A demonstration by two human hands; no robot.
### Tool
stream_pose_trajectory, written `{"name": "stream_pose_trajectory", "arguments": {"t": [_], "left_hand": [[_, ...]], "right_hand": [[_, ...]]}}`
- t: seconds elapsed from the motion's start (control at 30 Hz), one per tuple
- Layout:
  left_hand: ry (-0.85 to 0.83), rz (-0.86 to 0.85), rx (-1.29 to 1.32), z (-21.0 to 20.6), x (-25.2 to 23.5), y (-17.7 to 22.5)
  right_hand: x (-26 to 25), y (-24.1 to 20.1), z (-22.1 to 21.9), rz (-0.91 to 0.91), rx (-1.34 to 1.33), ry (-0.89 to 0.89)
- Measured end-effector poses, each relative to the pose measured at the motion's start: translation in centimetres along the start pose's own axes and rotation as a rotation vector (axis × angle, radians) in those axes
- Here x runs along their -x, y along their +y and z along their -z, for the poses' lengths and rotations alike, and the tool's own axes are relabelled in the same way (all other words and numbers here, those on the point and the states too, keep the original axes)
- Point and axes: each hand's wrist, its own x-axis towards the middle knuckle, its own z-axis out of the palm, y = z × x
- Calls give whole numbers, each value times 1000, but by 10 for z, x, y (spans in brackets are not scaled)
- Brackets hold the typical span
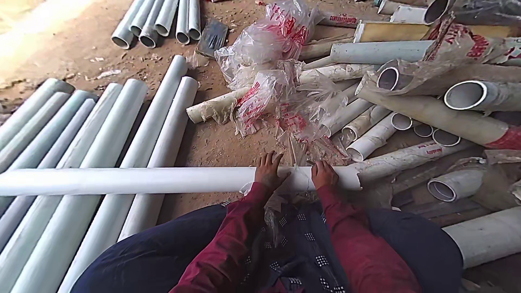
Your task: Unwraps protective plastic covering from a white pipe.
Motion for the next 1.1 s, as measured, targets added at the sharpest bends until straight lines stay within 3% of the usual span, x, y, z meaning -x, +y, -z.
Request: {"name": "stream_pose_trajectory", "arguments": {"t": [0.1, 0.23, 0.37, 0.57, 0.63, 0.73, 0.87, 0.97, 1.1], "left_hand": [[-208, 3, 45, -10, -7, 1], [68, -96, 217, -32, 10, -7], [354, -256, 265, -53, 30, -12], [415, -406, 143, -57, 72, -8], [414, -413, 121, -57, 88, -3], [399, -434, 120, -57, 108, 1], [438, -593, 92, -50, 143, 5], [401, -491, 66, -35, 170, -24], [756, -182, 201, 17, 157, -59]], "right_hand": [[1, -6, -8, 35, -88, 94], [-2, -17, -20, 7, -74, 162], [-8, -21, -21, -33, -61, 112], [-17, -23, -17, -110, -68, 5], [-19, -21, -22, -95, -60, 47], [-23, -22, -15, -106, -57, -32], [-41, -17, -8, -97, -173, -55], [-68, -6, -5, -100, -347, -149], [-68, -4, -12, -12, -335, -152]]}}
